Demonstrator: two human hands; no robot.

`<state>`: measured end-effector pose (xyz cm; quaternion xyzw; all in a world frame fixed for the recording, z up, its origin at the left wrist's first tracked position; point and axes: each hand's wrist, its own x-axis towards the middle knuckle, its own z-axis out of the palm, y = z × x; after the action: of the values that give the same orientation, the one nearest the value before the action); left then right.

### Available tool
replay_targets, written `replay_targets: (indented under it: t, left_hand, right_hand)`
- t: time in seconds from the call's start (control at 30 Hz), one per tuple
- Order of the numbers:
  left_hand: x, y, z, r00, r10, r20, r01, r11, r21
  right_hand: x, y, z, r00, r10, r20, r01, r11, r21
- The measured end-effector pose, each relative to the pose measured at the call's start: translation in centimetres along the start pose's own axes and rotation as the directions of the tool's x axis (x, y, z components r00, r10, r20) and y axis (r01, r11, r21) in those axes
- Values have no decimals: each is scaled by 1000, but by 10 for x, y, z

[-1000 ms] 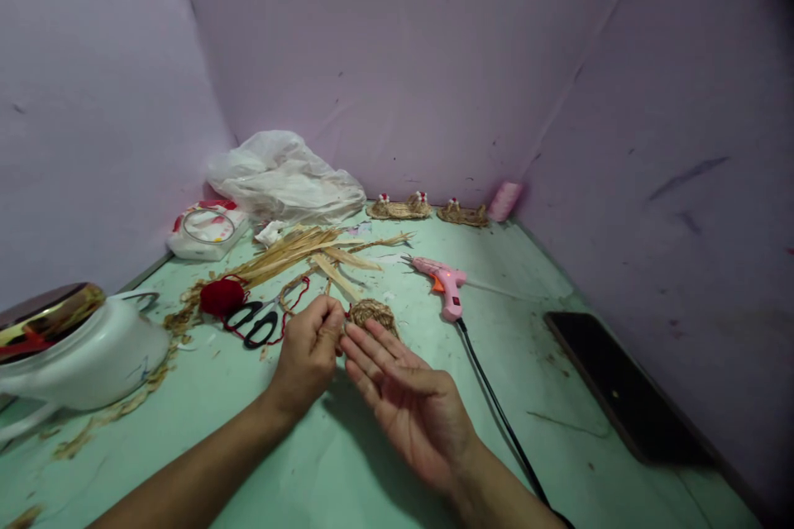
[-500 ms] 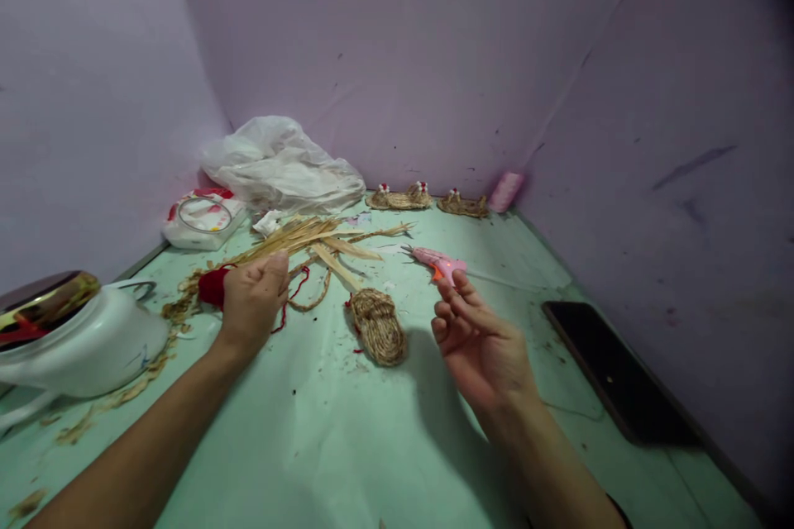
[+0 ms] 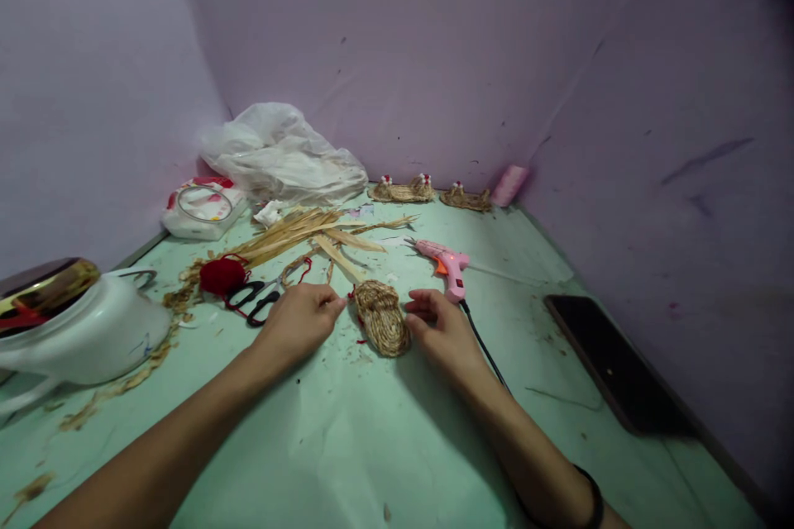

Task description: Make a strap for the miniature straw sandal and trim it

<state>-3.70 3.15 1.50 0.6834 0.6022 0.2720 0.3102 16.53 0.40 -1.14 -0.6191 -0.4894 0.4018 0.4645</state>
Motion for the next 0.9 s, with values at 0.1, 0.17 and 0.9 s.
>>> replay_targets:
  t: [0.1,0.17,0.9]
  left_hand:
    - [-6,5,11,978,50,202,-58,998,33]
    - [-10,7,18,973,68,222,-65,998,-23]
    - [-15,18,0,978,198,65,-188,973,-131]
  right_hand:
    - [-3,3,4,996,-76,38,80,989,-127]
    - [-6,0,6,997,-71,41,74,995,-70]
    - [-4,-34,-26,903,124,411,-429,317,846]
